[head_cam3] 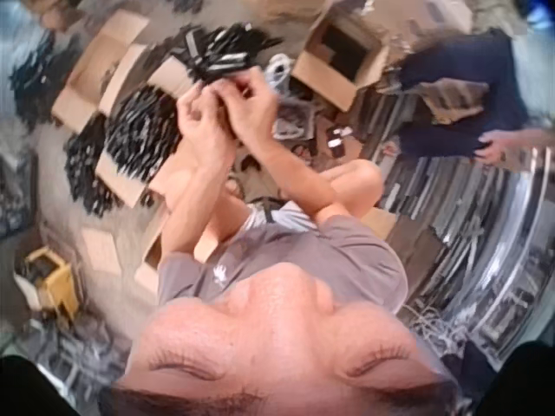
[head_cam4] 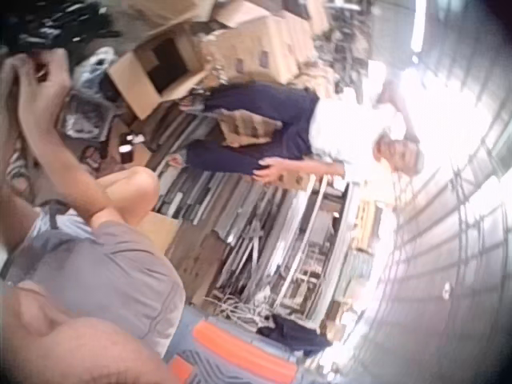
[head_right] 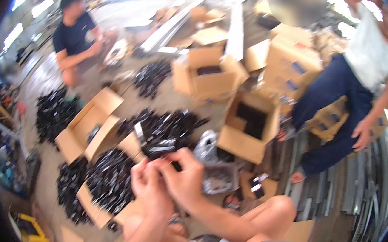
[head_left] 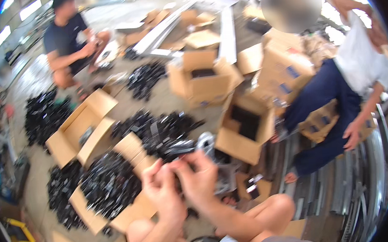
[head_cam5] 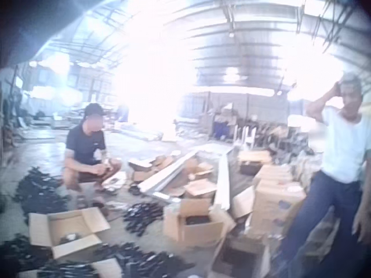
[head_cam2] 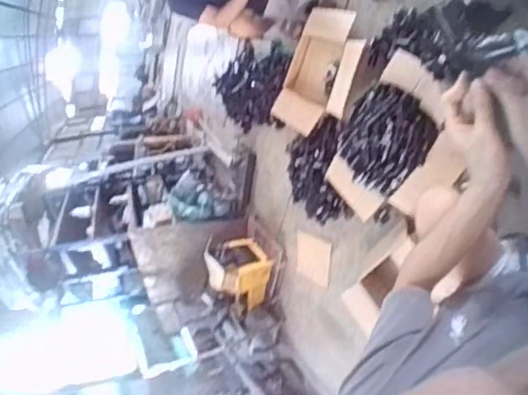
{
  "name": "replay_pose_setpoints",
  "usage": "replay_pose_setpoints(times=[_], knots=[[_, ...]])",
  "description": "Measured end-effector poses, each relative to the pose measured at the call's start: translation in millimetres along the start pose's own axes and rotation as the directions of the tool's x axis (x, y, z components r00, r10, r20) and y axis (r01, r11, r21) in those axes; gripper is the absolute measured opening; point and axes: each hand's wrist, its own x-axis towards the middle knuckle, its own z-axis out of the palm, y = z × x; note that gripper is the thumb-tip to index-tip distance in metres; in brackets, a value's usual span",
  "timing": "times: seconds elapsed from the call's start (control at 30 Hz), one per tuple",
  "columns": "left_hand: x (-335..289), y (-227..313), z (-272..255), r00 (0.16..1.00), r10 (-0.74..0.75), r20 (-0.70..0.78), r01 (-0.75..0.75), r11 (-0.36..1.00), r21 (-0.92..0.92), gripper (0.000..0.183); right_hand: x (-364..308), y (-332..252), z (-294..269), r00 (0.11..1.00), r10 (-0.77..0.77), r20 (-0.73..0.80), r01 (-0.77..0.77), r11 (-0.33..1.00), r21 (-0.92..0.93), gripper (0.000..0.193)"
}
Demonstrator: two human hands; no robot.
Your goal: The person sorts small black plastic components by taking them from a central pile and placing them into cardboard boxes.
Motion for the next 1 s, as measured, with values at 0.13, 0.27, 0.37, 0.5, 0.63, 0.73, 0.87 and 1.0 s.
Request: replay_pose_setpoints(times=[0.13, 0.27, 0.37, 0.5, 0.63, 0.73, 0.87, 1.0], knots=[[-1.6, 11.1, -29.5, 0.999, 0.031, 0.029, -0.026, 0.988, -0.15, 0.018, -23.7, 0.7, 19.0, 0.994, 0.024, 0.108, -0.047, 0.975, 0.217, 0.024], [-2.4, 17.8, -39.4, 0.999, 0.033, 0.01, -0.031, 0.983, -0.184, 0.018, -28.4, 0.5, 35.4, 0.991, 0.068, 0.115, -0.102, 0.944, 0.314, 0.022], [-3.7, 10.6, -40.6, 0.998, 0.045, 0.041, -0.036, 0.98, -0.198, 0.018, -23.7, 9.3, 23.7, 0.992, -0.009, 0.125, -0.009, 0.99, 0.14, 0.024], [-3.4, 6.7, -38.4, 0.999, 0.033, 0.037, -0.029, 0.995, -0.093, 0.019, -24.7, 0.1, 27.4, 0.998, -0.048, 0.05, 0.036, 0.977, 0.208, 0.024], [-6.2, 12.0, -29.7, 0.997, 0.049, 0.062, -0.041, 0.991, -0.124, 0.019, -23.3, 10.3, 20.7, 0.999, 0.022, 0.042, -0.033, 0.962, 0.27, 0.021], [-6.3, 12.5, -28.4, 0.997, 0.045, 0.059, -0.036, 0.99, -0.139, 0.019, -20.2, 8.0, 22.7, 0.997, -0.067, 0.024, 0.062, 0.982, 0.178, 0.019], [-6.0, 12.0, -29.3, 0.992, 0.071, 0.101, -0.056, 0.988, -0.147, 0.017, -22.7, 19.9, 18.8, 0.983, -0.182, 0.04, 0.171, 0.965, 0.197, 0.041], [-3.4, 14.2, -32.0, 0.987, 0.092, 0.13, -0.071, 0.985, -0.155, 0.018, -10.8, -4.5, 8.3, 0.99, -0.107, 0.095, 0.072, 0.947, 0.312, 0.056]])
